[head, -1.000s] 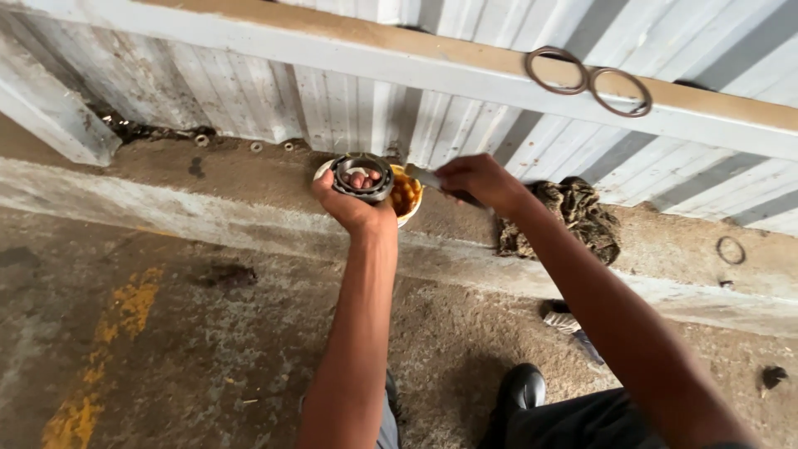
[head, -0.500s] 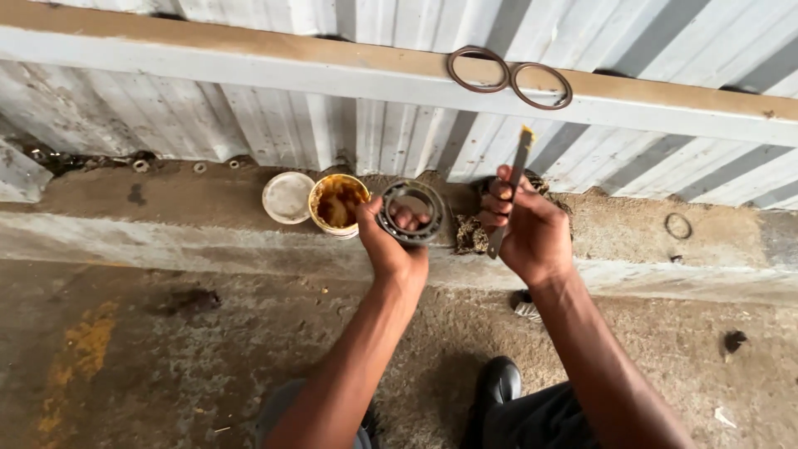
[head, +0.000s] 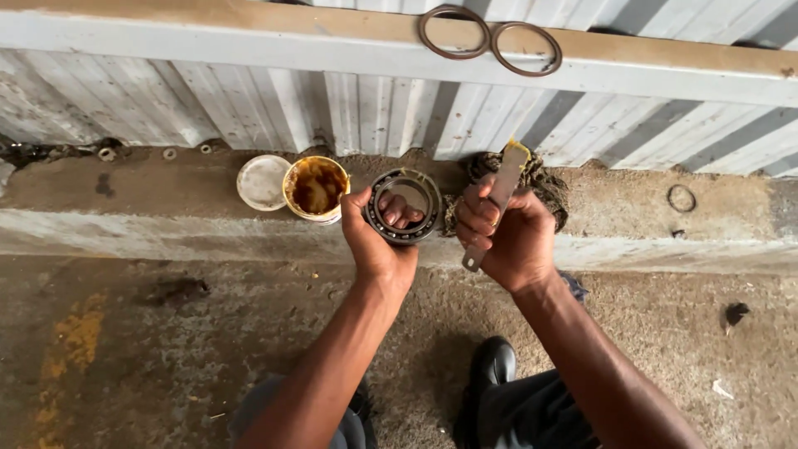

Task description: Greasing a metal ball bearing by hand using grease from a container and a small tool.

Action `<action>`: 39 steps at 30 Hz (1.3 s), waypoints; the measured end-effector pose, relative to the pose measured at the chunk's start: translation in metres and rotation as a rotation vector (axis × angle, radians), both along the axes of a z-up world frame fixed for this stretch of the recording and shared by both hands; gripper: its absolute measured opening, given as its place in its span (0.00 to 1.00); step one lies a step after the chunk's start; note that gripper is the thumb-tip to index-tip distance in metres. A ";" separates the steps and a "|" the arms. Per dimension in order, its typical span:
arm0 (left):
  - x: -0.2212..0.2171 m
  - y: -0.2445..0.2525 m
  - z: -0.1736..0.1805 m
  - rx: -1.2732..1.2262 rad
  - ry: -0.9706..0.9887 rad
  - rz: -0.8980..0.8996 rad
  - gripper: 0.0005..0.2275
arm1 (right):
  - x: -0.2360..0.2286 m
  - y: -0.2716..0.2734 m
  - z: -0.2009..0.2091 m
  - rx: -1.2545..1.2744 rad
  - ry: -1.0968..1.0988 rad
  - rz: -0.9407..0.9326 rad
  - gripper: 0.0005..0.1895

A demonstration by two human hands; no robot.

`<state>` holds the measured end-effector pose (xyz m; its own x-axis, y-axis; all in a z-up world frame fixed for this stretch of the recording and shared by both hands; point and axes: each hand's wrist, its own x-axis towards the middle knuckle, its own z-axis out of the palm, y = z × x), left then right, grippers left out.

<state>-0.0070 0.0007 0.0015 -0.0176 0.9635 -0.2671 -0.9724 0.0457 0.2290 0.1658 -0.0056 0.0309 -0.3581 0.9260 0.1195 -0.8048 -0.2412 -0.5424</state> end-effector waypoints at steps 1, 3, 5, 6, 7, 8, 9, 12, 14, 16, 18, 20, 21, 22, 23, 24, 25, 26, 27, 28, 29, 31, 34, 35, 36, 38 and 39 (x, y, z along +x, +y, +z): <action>0.002 -0.001 0.001 0.000 0.001 -0.004 0.13 | -0.001 -0.001 0.002 0.000 0.001 -0.004 0.09; 0.006 -0.002 0.002 0.003 0.044 -0.030 0.13 | -0.003 -0.004 0.006 -0.015 0.021 0.012 0.09; 0.008 -0.002 0.000 0.026 0.039 -0.032 0.13 | -0.003 -0.004 0.006 -0.010 0.026 0.013 0.09; 0.009 -0.002 -0.001 0.049 0.035 -0.033 0.13 | -0.004 -0.004 0.005 -0.006 0.031 0.015 0.08; 0.010 -0.003 0.000 0.050 0.036 -0.034 0.13 | -0.002 -0.003 0.001 -0.006 0.032 0.013 0.08; 0.010 -0.004 0.001 0.029 0.078 -0.021 0.12 | -0.001 -0.001 -0.003 0.026 0.007 0.004 0.08; 0.010 -0.005 0.002 0.009 0.120 -0.008 0.11 | 0.000 0.001 -0.007 0.058 -0.017 -0.005 0.08; 0.007 -0.004 0.002 0.030 0.073 -0.028 0.12 | 0.010 0.009 -0.018 0.092 -0.190 -0.066 0.09; 0.003 -0.002 0.002 0.031 0.057 -0.009 0.12 | 0.010 0.011 -0.010 0.107 -0.343 -0.116 0.09; -0.002 0.001 0.002 0.033 0.039 0.013 0.11 | 0.012 0.012 -0.006 0.125 -0.497 -0.164 0.10; -0.007 0.004 0.004 0.046 0.026 0.063 0.12 | 0.016 0.012 -0.005 0.215 -0.809 -0.234 0.09; -0.010 0.008 0.001 0.056 0.038 0.097 0.12 | 0.016 0.012 -0.004 0.288 -0.923 -0.238 0.08; -0.012 0.010 -0.001 0.065 0.050 0.128 0.12 | 0.015 0.012 -0.003 0.359 -1.037 -0.246 0.06; -0.013 0.011 -0.002 0.066 0.050 0.133 0.12 | 0.014 0.012 -0.005 0.362 -1.036 -0.242 0.06; -0.015 0.012 -0.003 0.070 0.017 0.127 0.12 | 0.013 0.012 -0.008 0.434 -1.103 -0.250 0.07; -0.016 0.013 -0.004 0.075 -0.016 0.119 0.12 | 0.013 0.013 -0.010 0.506 -1.170 -0.259 0.09; -0.017 0.012 -0.003 0.075 -0.015 0.123 0.12 | 0.011 0.012 -0.013 0.509 -1.169 -0.255 0.09; -0.017 0.012 -0.001 0.063 0.001 0.141 0.12 | 0.009 0.011 -0.016 0.547 -1.229 -0.267 0.12; -0.016 0.012 0.000 0.050 0.017 0.158 0.12 | 0.008 0.011 -0.019 0.585 -1.288 -0.278 0.15; -0.016 0.012 0.000 0.050 0.016 0.160 0.12 | 0.005 0.010 -0.016 0.586 -1.289 -0.277 0.15; -0.015 0.012 -0.001 0.044 0.018 0.181 0.12 | 0.002 0.009 -0.013 0.625 -1.349 -0.289 0.16; -0.013 0.010 0.000 0.034 0.018 0.204 0.12 | -0.003 0.006 -0.007 0.663 -1.412 -0.297 0.16; -0.011 0.009 0.004 0.026 0.043 0.250 0.11 | -0.008 0.003 -0.001 0.719 -1.487 -0.318 0.18; -0.010 0.009 0.004 0.037 0.052 0.250 0.11 | -0.007 0.004 -0.002 0.741 -1.507 -0.331 0.19; -0.009 0.009 0.003 0.047 0.061 0.249 0.11 | -0.007 0.004 -0.003 0.763 -1.527 -0.344 0.20; -0.008 0.006 0.007 0.056 0.089 0.258 0.10 | -0.006 0.005 -0.010 0.828 -1.548 -0.386 0.19; -0.007 0.005 0.009 0.066 0.118 0.265 0.09 | -0.005 0.006 -0.014 0.892 -1.567 -0.429 0.19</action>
<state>-0.0138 0.0059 0.0106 -0.2984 0.9362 -0.1856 -0.9149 -0.2252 0.3350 0.1606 0.0005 0.0166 -0.3962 0.8289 0.3949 0.5753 0.5593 -0.5968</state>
